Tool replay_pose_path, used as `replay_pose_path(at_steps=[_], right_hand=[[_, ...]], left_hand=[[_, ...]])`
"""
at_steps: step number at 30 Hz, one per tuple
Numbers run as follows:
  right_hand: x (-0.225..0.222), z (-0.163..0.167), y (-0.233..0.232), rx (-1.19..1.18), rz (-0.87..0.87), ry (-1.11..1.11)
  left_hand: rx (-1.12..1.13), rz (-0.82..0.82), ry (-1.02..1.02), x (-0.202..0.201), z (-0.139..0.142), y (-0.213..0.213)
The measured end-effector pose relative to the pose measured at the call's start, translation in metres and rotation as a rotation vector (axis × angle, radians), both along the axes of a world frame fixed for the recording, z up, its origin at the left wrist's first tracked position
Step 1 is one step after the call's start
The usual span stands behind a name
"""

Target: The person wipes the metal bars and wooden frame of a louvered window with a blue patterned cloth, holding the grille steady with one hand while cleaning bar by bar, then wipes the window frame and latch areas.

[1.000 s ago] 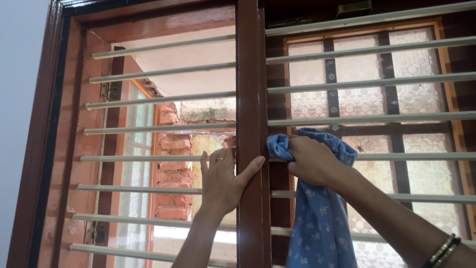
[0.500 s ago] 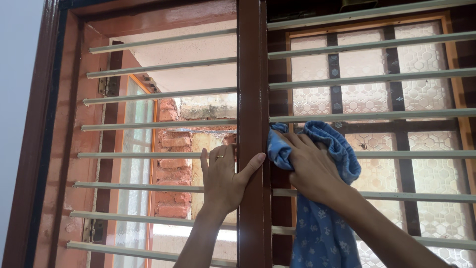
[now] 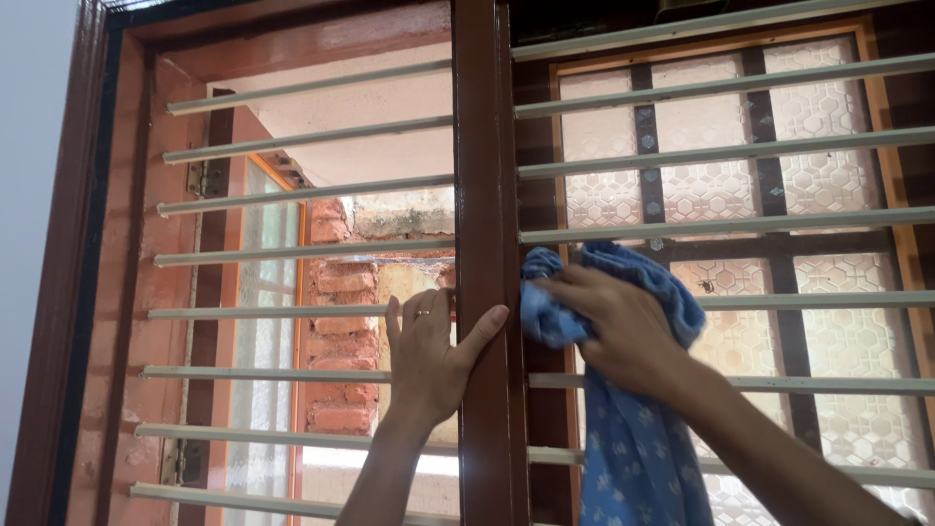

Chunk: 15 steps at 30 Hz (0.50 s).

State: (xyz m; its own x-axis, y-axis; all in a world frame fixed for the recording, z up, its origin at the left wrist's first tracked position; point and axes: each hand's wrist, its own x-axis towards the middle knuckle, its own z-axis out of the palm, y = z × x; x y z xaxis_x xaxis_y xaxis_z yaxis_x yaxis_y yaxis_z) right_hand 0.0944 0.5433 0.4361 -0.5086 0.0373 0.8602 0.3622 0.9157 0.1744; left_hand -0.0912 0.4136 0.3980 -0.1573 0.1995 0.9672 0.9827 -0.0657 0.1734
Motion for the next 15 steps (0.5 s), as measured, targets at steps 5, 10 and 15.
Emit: replay_pose_path(at_steps=[5, 10, 15], right_hand=[[-0.001, -0.023, 0.001, 0.079, 0.145, 0.035], [-0.016, -0.009, -0.015, 0.051, 0.057, 0.114], [-0.022, -0.003, -0.023, 0.128, -0.111, 0.12]], left_hand=[[-0.021, -0.009, -0.033, 0.004, 0.001, -0.002], [-0.025, -0.025, -0.049, 0.008, 0.002, -0.004], [-0.025, -0.038, -0.058, 0.007, 0.002, -0.004]])
